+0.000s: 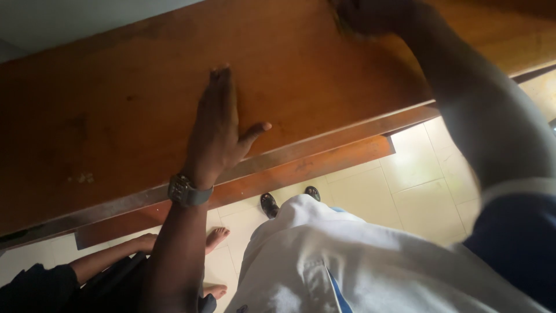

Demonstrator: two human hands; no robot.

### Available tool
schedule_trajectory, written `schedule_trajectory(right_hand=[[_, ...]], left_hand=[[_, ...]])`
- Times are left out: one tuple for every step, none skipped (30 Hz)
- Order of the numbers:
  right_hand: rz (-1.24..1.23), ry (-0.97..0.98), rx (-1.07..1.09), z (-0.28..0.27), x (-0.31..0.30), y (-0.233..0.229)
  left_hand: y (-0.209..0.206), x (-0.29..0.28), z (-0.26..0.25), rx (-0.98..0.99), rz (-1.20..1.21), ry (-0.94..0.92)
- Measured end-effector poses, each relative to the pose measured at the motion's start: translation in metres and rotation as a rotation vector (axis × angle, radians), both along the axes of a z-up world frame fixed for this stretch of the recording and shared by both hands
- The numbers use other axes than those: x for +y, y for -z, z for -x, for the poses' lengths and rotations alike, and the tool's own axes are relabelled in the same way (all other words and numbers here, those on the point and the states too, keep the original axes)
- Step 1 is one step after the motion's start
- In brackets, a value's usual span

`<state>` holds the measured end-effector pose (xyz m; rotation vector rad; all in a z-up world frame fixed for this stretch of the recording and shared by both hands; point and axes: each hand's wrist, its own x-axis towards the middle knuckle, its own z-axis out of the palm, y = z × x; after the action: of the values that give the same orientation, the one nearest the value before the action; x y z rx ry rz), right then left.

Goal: The person wipes a wooden furniture surface with a cloth.

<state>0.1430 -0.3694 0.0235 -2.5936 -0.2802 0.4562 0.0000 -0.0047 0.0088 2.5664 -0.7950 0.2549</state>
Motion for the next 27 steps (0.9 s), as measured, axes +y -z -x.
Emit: schedule_trajectory(right_hand=[[-0.001,-0.001,0.002,0.001,0.007,0.003],[0.041,-0.077,-0.11,0.0,0.014,0.006],[0.083,-0.153,-0.223,0.0,0.021,0.008],[0.085,-0.152,-0.227,0.002,0.025,0.01],[0.129,-0.228,-0.342,0.003,0.03,0.013],[0.173,-0.306,-0.45,0.005,0.036,0.017],[0.173,-0.306,-0.447,0.008,0.04,0.02],[0.216,-0.383,-0.556,0.011,0.044,0.023],[0.259,-0.461,-0.664,0.014,0.048,0.027],[0.259,-0.461,-0.66,0.028,0.052,0.027],[0.205,-0.434,-0.736,0.042,0.056,0.027],[0.152,-0.407,-0.815,0.054,0.06,0.027],[0.154,-0.408,-0.816,0.074,0.059,0.022],[0.171,-0.405,-0.77,0.095,0.06,0.017],[0.187,-0.402,-0.725,0.115,0.061,0.012],[0.189,-0.401,-0.725,0.133,0.058,0.006],[0.168,-0.38,-0.702,0.151,0.054,0.0],[0.147,-0.359,-0.679,0.169,0.05,-0.005],[0.148,-0.359,-0.679,0.179,0.043,-0.006],[0.177,-0.339,-0.664,0.187,0.036,-0.007],[0.206,-0.32,-0.649,0.196,0.029,-0.008],[0.204,-0.32,-0.649,0.195,0.021,-0.007],[0.214,-0.329,-0.633,0.194,0.014,-0.007],[0.223,-0.335,-0.619,0.193,0.006,-0.007],[0.22,-0.334,-0.62,0.182,-0.002,-0.002],[0.274,-0.373,-0.651,0.172,-0.012,0.002],[0.328,-0.411,-0.681,0.162,-0.021,0.007]], left_hand=[[0.001,0.001,0.001,0.002,-0.001,-0.001],[0.002,0.001,0.0,-0.003,-0.001,0.002],[0.003,0.001,-0.001,-0.009,-0.002,0.004],[0.002,0.001,0.0,-0.014,-0.001,0.006],[0.001,0.001,0.0,-0.019,-0.003,0.003],[0.001,0.001,0.001,-0.018,-0.006,-0.002],[0.001,0.001,0.001,-0.015,-0.005,-0.001],[0.001,0.001,0.001,-0.021,-0.011,-0.002],[0.0,0.001,0.001,-0.026,-0.017,-0.002],[0.0,0.001,0.002,-0.022,-0.016,-0.001],[-0.001,0.001,0.003,-0.024,-0.021,0.004],[-0.002,0.0,0.003,-0.03,-0.024,0.007],[-0.002,-0.001,0.004,-0.031,-0.022,0.007],[-0.003,-0.001,0.004,-0.034,-0.026,0.009],[-0.005,0.0,0.005,-0.038,-0.03,0.012],[-0.004,0.0,0.005,-0.038,-0.029,0.013],[-0.003,0.001,0.005,-0.039,-0.035,0.014],[-0.002,0.001,0.005,-0.039,-0.041,0.014],[-0.002,0.001,0.005,-0.038,-0.041,0.015],[-0.002,0.001,0.004,-0.041,-0.054,0.012],[-0.002,0.0,0.003,-0.043,-0.067,0.01],[-0.002,0.0,0.004,-0.042,-0.069,0.008],[-0.002,0.0,0.004,-0.039,-0.081,0.002],[-0.003,-0.001,0.005,-0.037,-0.094,-0.002],[-0.003,0.0,0.005,-0.038,-0.098,-0.001],[-0.003,-0.001,0.005,-0.035,-0.099,-0.004],[-0.003,-0.001,0.005,-0.033,-0.101,-0.007]])
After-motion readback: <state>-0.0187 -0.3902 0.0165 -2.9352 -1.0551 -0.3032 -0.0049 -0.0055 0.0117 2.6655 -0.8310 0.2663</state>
